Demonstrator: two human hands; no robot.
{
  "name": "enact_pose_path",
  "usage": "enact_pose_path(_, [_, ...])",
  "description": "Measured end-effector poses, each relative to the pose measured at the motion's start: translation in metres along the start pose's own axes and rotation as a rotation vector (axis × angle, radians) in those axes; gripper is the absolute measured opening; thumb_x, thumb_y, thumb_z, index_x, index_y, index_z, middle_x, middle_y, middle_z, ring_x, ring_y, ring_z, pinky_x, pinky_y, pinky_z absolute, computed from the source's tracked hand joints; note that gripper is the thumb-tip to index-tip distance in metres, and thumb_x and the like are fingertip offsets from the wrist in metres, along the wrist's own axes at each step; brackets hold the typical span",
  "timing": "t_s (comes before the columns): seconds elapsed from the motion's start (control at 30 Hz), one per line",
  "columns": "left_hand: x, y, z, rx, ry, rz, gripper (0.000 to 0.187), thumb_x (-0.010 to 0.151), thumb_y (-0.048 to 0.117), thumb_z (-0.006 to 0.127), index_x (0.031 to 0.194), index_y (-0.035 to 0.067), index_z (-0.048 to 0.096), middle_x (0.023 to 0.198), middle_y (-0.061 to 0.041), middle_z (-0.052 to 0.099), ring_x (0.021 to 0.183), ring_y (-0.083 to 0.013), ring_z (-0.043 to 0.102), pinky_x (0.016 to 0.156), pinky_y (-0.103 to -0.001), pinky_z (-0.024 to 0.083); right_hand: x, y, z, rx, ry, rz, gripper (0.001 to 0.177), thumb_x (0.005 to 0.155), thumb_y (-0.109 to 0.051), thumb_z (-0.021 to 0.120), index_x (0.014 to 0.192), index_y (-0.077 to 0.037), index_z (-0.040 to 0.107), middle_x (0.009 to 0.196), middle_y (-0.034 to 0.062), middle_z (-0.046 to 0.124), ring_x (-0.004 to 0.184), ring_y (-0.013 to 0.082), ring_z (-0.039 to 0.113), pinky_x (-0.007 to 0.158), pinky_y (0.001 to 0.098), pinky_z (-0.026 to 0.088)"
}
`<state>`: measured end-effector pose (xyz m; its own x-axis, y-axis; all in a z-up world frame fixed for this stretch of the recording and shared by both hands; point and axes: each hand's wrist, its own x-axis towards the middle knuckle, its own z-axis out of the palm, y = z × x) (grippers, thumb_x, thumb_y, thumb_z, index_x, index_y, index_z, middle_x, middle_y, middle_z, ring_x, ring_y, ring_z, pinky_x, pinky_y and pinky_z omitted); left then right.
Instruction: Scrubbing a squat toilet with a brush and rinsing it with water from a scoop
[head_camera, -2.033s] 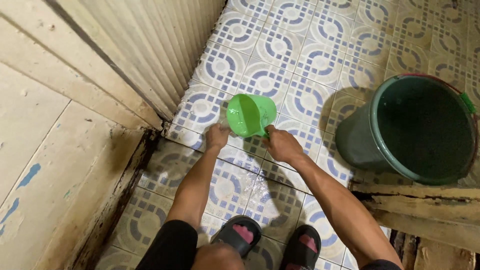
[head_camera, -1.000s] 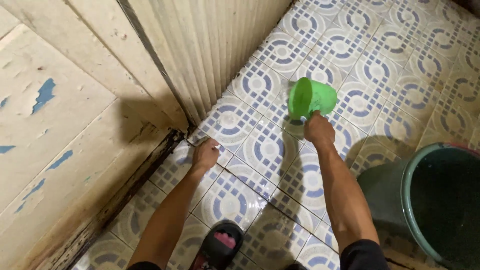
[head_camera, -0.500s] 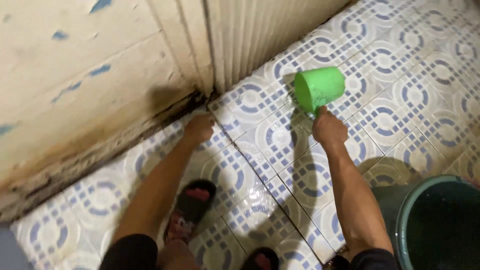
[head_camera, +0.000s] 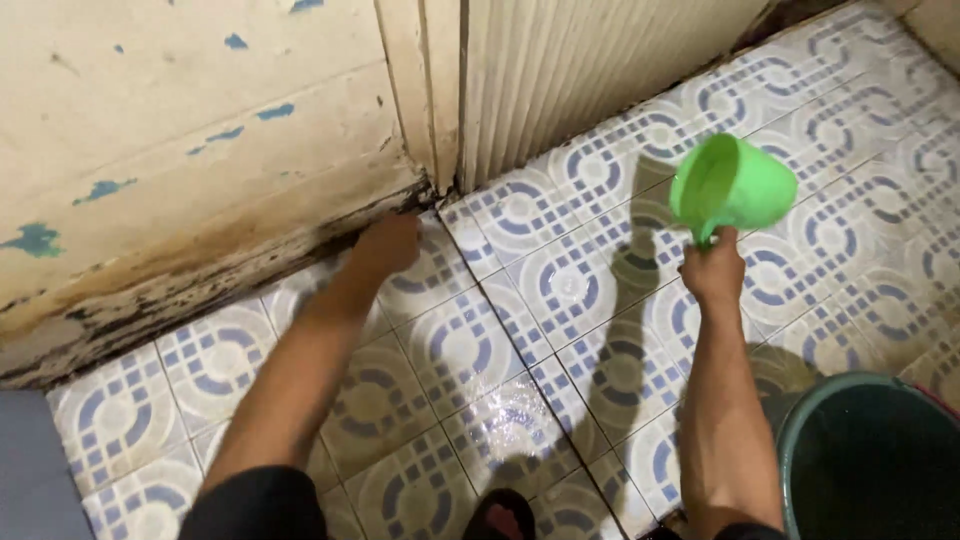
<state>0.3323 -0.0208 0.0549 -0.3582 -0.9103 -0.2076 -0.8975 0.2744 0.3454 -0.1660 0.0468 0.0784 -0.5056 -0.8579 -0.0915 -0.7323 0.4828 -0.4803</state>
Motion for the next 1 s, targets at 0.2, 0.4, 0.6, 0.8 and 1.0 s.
enact_pose_path(0.2, [-0.015,-0.011,0.02,-0.025,0.114,0.122,0.02,0.096,0.017,0.059,0.096,0.002,0.072,0.091,-0.019,0.074,0.09,-0.0405,0.072,0.08,-0.049,0.059,-0.065,0.025,-0.039,0.513,0.211,0.014,0.043,0.103,-0.007,0.064,0.138,0.008,0.044,0.1,0.0285,0.066,0.07,0.0361,0.072,0.053,0.0457,0.063])
enact_pose_path(0.4, [0.003,-0.021,0.043,-0.162,-0.001,0.043,0.015,0.09,0.02,0.049,0.092,0.016,0.063,0.096,-0.009,0.07,0.088,-0.0342,0.064,0.07,-0.05,0.047,-0.154,0.074,-0.096,0.299,0.474,0.063,0.03,0.111,-0.029,0.057,0.126,-0.004,0.05,0.099,0.0137,0.067,0.075,0.028,0.064,0.06,0.0423,0.045])
enact_pose_path(0.6, [-0.044,0.003,0.01,-0.262,-0.11,0.014,0.024,0.092,0.037,0.058,0.105,0.025,0.074,0.114,-0.003,0.076,0.113,-0.0282,0.07,0.094,-0.044,0.054,-0.216,0.15,-0.101,-0.068,0.577,0.326,0.038,0.104,-0.03,0.054,0.127,-0.001,0.053,0.106,0.0371,0.068,0.102,0.0588,0.063,0.083,0.0639,0.048])
enact_pose_path(0.8, [-0.032,-0.009,0.044,-0.223,-0.161,0.084,0.025,0.093,0.043,0.059,0.108,0.031,0.075,0.118,0.0,0.075,0.117,-0.0277,0.069,0.099,-0.046,0.056,-0.239,0.168,-0.104,-0.323,0.264,0.534,0.058,0.091,-0.022,0.05,0.135,0.015,0.049,0.104,0.0444,0.066,0.099,0.0603,0.067,0.083,0.0677,0.055])
enact_pose_path(1.0, [-0.052,0.04,0.033,-0.245,-0.197,0.15,0.026,0.095,0.04,0.058,0.112,0.029,0.075,0.119,-0.002,0.073,0.12,-0.0281,0.068,0.102,-0.046,0.054,-0.235,0.122,-0.114,-0.338,-0.009,0.816,0.058,0.082,-0.013,0.059,0.133,0.014,0.064,0.119,0.0403,0.067,0.114,0.0526,0.065,0.093,0.0598,0.053])
